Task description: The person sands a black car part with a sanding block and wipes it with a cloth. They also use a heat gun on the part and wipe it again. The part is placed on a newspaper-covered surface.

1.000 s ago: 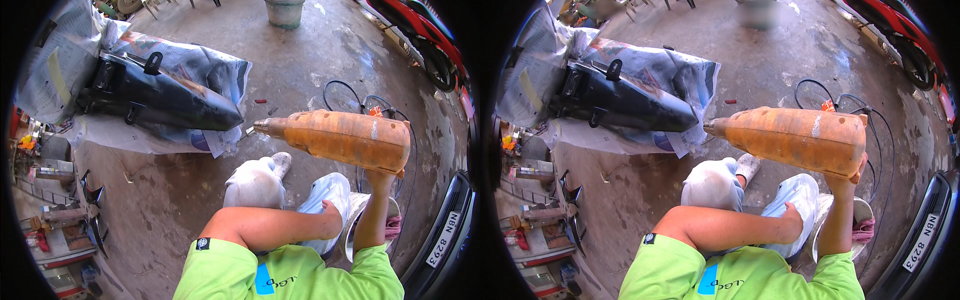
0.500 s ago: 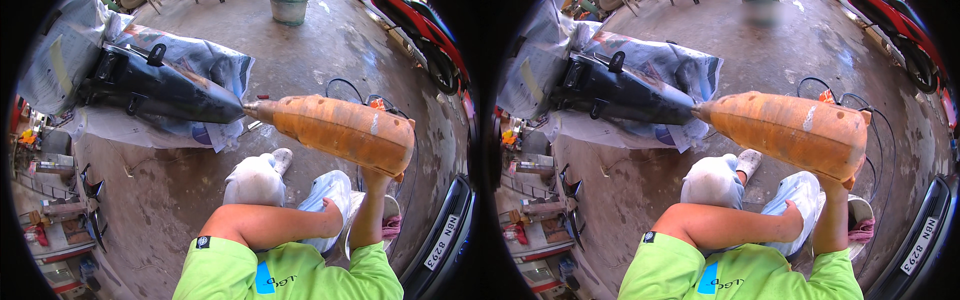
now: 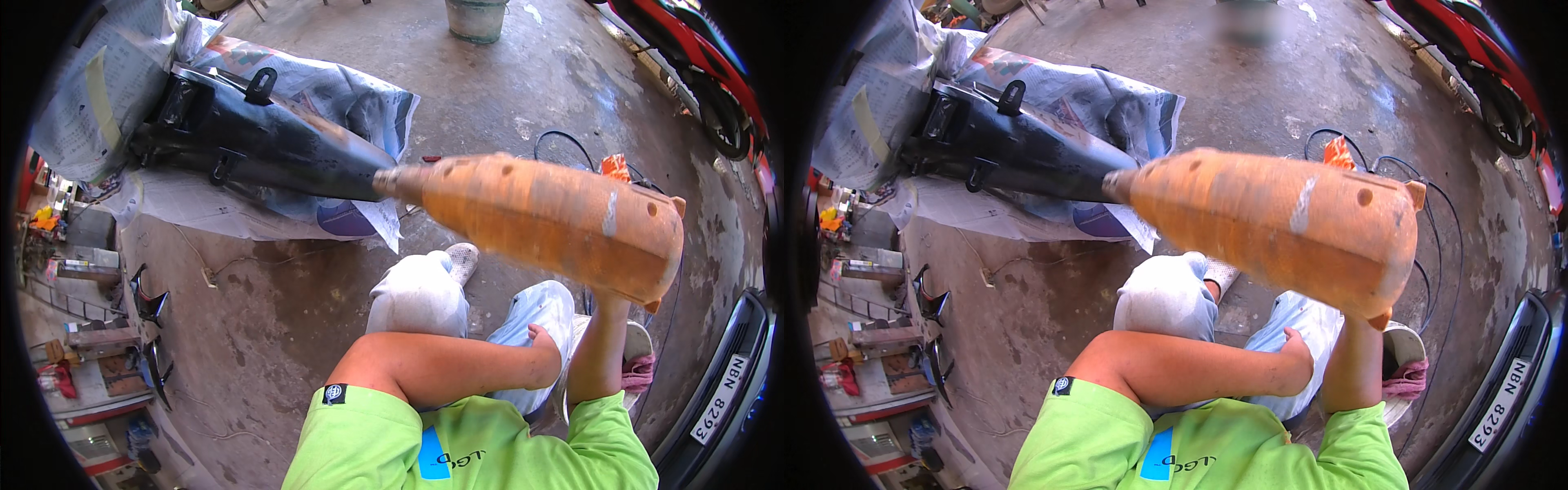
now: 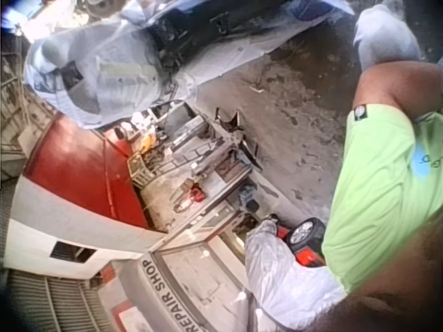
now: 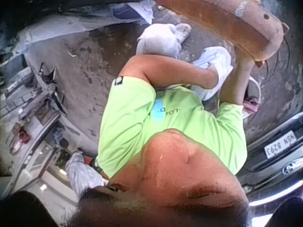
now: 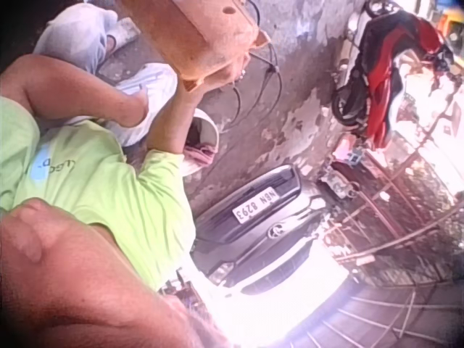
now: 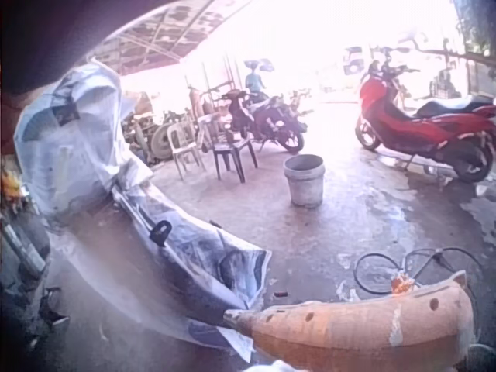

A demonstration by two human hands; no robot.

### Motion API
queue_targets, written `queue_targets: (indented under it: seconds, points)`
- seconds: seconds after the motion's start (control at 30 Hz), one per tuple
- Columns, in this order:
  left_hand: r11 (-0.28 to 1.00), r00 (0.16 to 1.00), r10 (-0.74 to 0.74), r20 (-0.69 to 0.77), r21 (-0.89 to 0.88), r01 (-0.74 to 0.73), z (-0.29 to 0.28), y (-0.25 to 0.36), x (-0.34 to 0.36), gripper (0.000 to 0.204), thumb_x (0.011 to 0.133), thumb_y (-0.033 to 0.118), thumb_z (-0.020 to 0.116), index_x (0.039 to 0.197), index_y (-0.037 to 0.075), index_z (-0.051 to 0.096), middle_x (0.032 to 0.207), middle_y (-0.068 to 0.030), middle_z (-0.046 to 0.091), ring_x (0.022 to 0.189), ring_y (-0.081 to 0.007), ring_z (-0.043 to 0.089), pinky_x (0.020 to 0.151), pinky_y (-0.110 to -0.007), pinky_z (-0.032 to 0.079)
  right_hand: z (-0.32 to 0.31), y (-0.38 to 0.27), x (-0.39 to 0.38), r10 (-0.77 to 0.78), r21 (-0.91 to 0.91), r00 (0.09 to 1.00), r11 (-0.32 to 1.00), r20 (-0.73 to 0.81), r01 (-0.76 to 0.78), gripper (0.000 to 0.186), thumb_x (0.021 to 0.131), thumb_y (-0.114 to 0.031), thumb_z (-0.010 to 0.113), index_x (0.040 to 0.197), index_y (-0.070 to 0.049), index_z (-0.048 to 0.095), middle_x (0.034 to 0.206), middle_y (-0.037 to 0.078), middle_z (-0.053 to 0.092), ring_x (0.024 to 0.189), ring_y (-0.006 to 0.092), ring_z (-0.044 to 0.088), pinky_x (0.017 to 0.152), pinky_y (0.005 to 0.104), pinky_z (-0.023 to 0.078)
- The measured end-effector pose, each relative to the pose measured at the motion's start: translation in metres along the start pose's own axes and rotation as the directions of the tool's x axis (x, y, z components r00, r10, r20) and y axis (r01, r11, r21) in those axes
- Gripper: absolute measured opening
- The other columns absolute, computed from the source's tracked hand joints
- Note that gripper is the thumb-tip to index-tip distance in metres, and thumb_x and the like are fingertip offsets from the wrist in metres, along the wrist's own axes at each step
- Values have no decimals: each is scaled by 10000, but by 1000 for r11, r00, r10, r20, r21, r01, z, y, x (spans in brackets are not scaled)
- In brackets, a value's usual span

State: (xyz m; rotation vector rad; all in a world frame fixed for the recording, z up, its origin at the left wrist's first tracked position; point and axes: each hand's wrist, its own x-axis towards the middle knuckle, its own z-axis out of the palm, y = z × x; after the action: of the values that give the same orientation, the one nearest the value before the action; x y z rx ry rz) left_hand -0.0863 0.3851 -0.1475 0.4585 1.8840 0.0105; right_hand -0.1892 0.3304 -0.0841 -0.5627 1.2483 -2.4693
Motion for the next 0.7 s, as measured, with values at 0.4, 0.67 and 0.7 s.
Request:
queue_targets:
  seconds: [0.4,0.67,0.7]
  points:
    - [997,996,34,-86,-61,-39,0,-5,-11,722,884,506,715,1521,226,521,1545,-71,536,1439,-394,441,1130,-646,337,38,-6,19,-361,-724,760,261,540,638,575,809,-182,902,1292,-35,626,1258,114,683,1130,262,672,994,385,523]
    - [999,990,40,-132,-9,-42,5,-5,-10,671,878,470,729,1480,220,570,1526,-58,555,1395,-370,491,1087,-679,364,53,-2,46,-299,-700,748,268,592,661,713,780,-223,941,1344,-16,557,1269,96,658,1136,212,647,994,353,514]
    - [1000,985,22,-171,-8,-23,8,-3,-12,609,884,429,729,1441,213,614,1502,-42,577,1353,-357,531,1044,-708,387,55,-1,48,-297,-695,750,286,591,660,711,776,-196,941,1342,-11,554,1270,94,657,1140,205,645,991,349,514]
